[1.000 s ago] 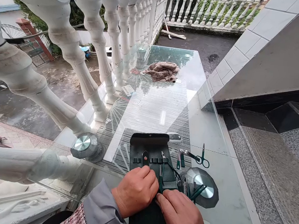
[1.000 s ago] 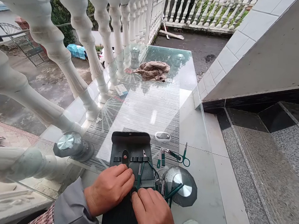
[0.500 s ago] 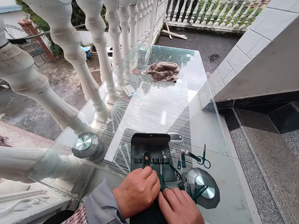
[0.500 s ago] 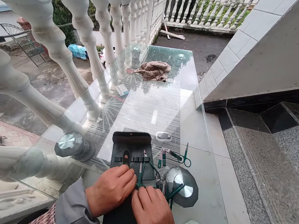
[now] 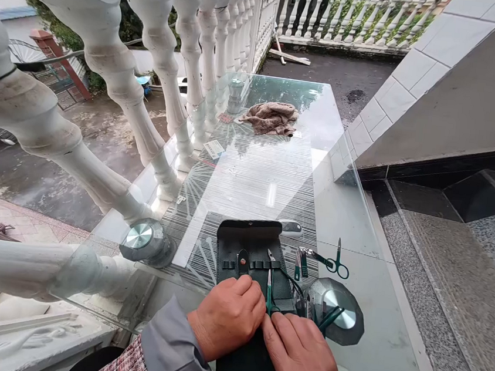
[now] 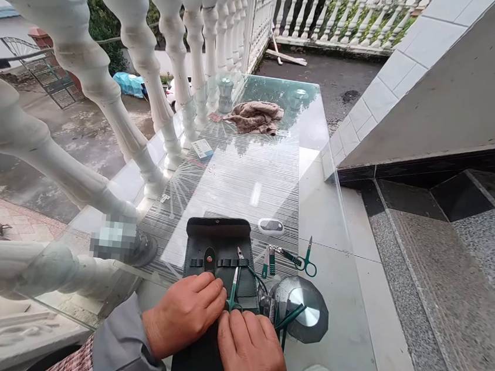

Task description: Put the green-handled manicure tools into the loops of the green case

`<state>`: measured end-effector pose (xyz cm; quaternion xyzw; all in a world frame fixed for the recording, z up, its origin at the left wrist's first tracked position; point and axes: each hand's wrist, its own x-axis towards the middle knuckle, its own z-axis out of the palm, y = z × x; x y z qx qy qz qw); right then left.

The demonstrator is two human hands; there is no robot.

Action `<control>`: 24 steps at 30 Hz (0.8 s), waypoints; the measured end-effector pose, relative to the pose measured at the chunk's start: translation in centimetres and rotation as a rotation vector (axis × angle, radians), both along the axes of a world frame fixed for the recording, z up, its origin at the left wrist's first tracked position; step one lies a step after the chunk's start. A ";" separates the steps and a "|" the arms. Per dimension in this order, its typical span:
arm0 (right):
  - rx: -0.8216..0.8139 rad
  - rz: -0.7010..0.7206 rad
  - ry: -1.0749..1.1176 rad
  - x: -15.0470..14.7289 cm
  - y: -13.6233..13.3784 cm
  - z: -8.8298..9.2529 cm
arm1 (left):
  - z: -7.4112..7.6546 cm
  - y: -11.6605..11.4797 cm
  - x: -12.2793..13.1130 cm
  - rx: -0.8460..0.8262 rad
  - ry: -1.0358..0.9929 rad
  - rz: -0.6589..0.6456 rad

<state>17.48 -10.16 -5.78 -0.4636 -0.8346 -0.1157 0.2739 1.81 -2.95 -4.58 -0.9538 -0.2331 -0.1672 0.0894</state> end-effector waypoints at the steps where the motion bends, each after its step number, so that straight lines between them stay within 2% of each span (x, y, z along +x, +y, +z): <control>1: 0.003 0.005 0.001 0.0 0.0 -0.1 | 0.0 0.0 0.0 0.000 0.007 -0.001; 6: 0.012 -0.001 -0.005 0.2 0.6 0.1 | 0.2 0.0 0.0 -0.022 0.053 0.014; 12: -0.011 -0.063 0.028 0.1 1.4 0.9 | 0.8 -0.1 0.0 -0.057 -0.006 0.025; 18: -0.016 -0.091 0.156 0.3 1.8 0.0 | 0.6 -0.3 0.0 -0.066 -0.021 0.040; 24: -0.172 -0.210 0.279 1.5 1.5 0.4 | 0.6 -0.4 0.0 -0.109 0.020 0.051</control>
